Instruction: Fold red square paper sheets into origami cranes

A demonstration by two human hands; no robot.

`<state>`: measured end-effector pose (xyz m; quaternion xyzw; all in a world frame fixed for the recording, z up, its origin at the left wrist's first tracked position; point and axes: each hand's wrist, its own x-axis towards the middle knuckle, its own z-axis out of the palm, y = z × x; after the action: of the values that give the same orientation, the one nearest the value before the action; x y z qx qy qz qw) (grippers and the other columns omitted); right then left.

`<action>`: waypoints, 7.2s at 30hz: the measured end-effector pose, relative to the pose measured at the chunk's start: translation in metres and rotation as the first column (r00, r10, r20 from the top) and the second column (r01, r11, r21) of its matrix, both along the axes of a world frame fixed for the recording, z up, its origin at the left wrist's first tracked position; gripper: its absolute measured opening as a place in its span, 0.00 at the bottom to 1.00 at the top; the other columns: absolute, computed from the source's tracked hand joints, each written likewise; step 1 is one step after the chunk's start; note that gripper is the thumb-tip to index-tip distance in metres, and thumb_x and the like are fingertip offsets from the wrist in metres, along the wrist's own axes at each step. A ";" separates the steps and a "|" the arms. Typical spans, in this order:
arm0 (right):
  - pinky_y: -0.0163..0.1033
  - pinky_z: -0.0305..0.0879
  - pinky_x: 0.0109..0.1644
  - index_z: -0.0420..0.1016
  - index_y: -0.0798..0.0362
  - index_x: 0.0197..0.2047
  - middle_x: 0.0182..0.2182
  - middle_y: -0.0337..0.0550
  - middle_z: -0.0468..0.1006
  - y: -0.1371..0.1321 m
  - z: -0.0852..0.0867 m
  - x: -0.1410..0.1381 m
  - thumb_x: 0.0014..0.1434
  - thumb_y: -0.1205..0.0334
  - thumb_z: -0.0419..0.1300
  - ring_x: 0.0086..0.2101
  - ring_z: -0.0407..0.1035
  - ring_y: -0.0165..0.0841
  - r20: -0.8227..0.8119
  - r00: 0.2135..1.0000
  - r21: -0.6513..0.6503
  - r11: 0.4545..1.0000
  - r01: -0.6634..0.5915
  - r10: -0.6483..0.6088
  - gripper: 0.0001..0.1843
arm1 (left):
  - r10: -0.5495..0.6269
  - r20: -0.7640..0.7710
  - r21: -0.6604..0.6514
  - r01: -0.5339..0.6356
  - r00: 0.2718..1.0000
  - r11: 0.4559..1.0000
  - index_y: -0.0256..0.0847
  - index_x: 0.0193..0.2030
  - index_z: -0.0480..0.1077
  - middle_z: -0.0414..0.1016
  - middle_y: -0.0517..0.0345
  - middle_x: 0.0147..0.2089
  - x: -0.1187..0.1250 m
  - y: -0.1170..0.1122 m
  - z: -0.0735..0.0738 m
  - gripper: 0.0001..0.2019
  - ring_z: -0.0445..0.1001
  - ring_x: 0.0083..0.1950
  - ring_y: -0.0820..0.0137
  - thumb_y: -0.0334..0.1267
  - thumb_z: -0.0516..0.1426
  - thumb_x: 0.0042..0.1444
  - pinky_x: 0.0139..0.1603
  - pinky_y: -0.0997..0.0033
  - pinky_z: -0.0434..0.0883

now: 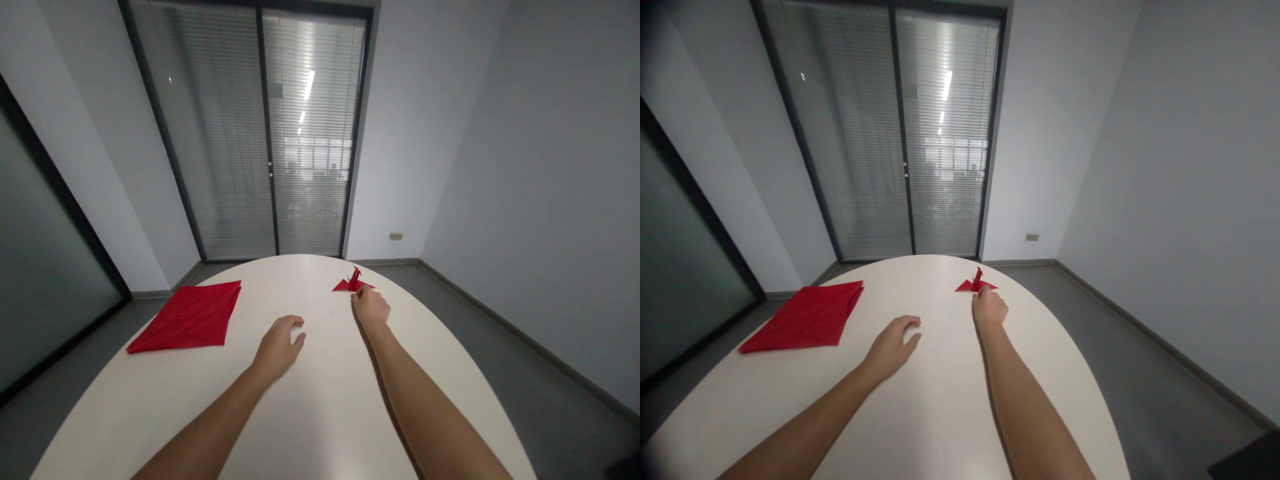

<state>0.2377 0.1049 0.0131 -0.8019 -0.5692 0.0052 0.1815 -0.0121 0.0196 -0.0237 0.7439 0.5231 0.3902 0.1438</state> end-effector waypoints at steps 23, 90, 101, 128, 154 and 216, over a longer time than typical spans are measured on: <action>0.57 0.53 0.63 0.71 0.51 0.62 0.71 0.51 0.53 -0.004 -0.011 -0.013 0.66 0.46 0.49 0.65 0.50 0.53 0.036 0.971 0.019 0.971 -0.238 0.238 0.28 | -0.016 -0.013 -0.019 0.016 1.000 1.000 0.40 0.49 0.72 0.78 0.50 0.52 0.001 -0.003 0.005 0.12 0.74 0.55 0.62 0.31 0.56 0.59 0.61 0.55 0.69; 0.39 0.54 0.65 0.73 0.56 0.57 0.59 0.52 0.73 -0.050 -0.011 0.008 0.66 0.57 0.52 0.59 0.64 0.41 0.115 0.908 0.014 0.914 -0.406 0.402 0.20 | 0.123 -0.351 0.162 -0.069 0.928 0.984 0.38 0.72 0.55 0.53 0.46 0.75 0.015 -0.041 0.029 0.32 0.49 0.75 0.47 0.36 0.54 0.61 0.72 0.43 0.53; 0.44 0.61 0.59 0.77 0.57 0.52 0.53 0.54 0.78 -0.045 -0.012 0.008 0.65 0.58 0.53 0.53 0.70 0.44 0.004 0.923 0.166 0.910 -0.379 0.384 0.19 | 0.144 -0.252 0.124 -0.115 0.957 0.986 0.37 0.65 0.65 0.59 0.43 0.72 0.010 -0.035 0.037 0.22 0.58 0.72 0.53 0.40 0.48 0.67 0.71 0.47 0.60; 0.52 0.40 0.74 0.54 0.58 0.73 0.71 0.51 0.53 -0.098 -0.004 -0.067 0.72 0.43 0.39 0.71 0.43 0.45 -0.081 0.665 -0.059 0.662 -0.747 0.742 0.36 | -0.162 -0.589 -0.198 0.053 0.792 0.979 0.37 0.74 0.50 0.46 0.46 0.77 -0.002 -0.023 0.023 0.29 0.44 0.77 0.55 0.44 0.43 0.69 0.74 0.45 0.49; 0.60 0.36 0.72 0.51 0.65 0.73 0.72 0.59 0.49 -0.084 -0.006 -0.058 0.68 0.41 0.45 0.71 0.40 0.54 0.002 0.871 -0.138 0.862 -0.487 0.492 0.42 | -0.130 -0.554 -0.184 0.031 0.822 0.982 0.35 0.72 0.55 0.51 0.45 0.75 0.012 -0.028 0.022 0.29 0.48 0.76 0.52 0.47 0.44 0.69 0.74 0.46 0.52; 0.55 0.36 0.74 0.50 0.55 0.74 0.73 0.50 0.46 -0.080 -0.004 -0.042 0.68 0.35 0.43 0.72 0.38 0.48 -0.096 0.623 -0.150 0.608 -0.780 0.776 0.42 | -0.250 -0.474 -0.177 0.186 0.844 0.966 0.34 0.72 0.56 0.52 0.44 0.75 -0.009 -0.016 0.019 0.29 0.51 0.76 0.60 0.47 0.45 0.69 0.75 0.54 0.52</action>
<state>0.1959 0.0254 0.0090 -0.4878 -0.8560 0.1423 0.0953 -0.0212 0.0040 -0.0051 0.8629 0.4775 0.1355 0.0949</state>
